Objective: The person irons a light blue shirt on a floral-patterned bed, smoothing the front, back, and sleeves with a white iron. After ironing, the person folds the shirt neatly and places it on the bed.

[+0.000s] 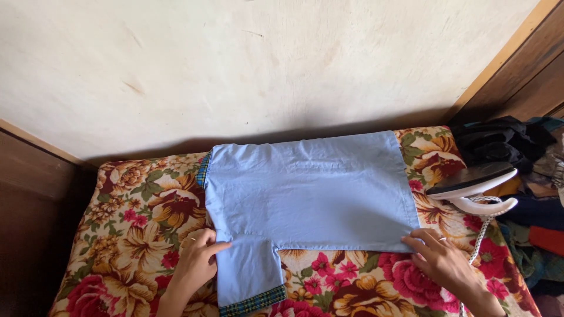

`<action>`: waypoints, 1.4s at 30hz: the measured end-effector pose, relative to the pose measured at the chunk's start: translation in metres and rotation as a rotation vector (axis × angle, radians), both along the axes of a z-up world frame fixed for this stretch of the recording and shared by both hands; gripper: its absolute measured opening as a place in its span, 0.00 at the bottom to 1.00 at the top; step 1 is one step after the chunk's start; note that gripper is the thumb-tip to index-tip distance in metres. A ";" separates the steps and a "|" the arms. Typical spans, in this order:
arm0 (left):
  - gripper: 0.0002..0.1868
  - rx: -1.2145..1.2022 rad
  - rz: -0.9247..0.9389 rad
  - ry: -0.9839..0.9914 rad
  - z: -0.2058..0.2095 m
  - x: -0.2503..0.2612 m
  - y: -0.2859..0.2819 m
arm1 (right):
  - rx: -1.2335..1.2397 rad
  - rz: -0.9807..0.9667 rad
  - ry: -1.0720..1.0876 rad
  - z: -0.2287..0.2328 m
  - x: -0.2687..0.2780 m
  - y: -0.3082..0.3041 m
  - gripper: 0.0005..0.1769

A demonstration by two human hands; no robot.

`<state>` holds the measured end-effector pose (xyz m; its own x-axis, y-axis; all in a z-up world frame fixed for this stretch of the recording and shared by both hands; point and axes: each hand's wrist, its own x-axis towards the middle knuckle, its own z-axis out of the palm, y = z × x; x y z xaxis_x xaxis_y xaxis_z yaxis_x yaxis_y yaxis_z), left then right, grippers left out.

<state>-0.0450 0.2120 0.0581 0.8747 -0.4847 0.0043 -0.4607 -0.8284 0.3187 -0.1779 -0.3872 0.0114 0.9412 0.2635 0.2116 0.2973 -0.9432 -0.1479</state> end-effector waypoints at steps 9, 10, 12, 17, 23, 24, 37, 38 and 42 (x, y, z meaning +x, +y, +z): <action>0.11 -0.813 -0.035 0.595 0.039 0.118 -0.003 | 1.217 -0.199 0.300 0.057 0.092 0.000 0.12; 0.11 -0.817 -0.035 0.596 0.027 0.141 -0.010 | 1.214 -0.199 0.300 0.063 0.112 0.010 0.12; 0.27 -1.152 0.711 0.782 0.004 0.188 -0.023 | 1.223 -0.606 0.047 0.075 0.155 0.031 0.13; 0.42 -1.093 0.707 0.936 -0.054 0.222 -0.008 | 0.974 -0.827 0.256 -0.041 0.225 -0.037 0.26; 0.40 -0.660 0.509 0.768 0.021 0.153 0.003 | 1.129 -0.850 0.328 -0.065 0.201 -0.045 0.37; 0.38 -0.593 0.463 0.712 0.019 0.154 0.005 | 1.151 -0.816 0.326 -0.066 0.201 -0.048 0.41; 0.49 -0.293 0.431 0.657 0.021 0.150 0.006 | 1.045 -0.745 0.610 0.037 0.177 -0.015 0.35; 0.45 -0.278 0.447 0.650 0.016 0.148 0.011 | 1.035 -0.737 0.567 0.023 0.176 -0.020 0.35; 0.36 -0.319 0.432 0.661 0.016 0.141 0.021 | 0.858 -0.734 0.553 0.036 0.163 -0.008 0.34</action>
<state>0.0962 0.2330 0.0743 0.8533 -0.1699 -0.4929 0.2387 -0.7132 0.6590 -0.0145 -0.3955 0.0470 0.8246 -0.3856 -0.4140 -0.5534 -0.3980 -0.7317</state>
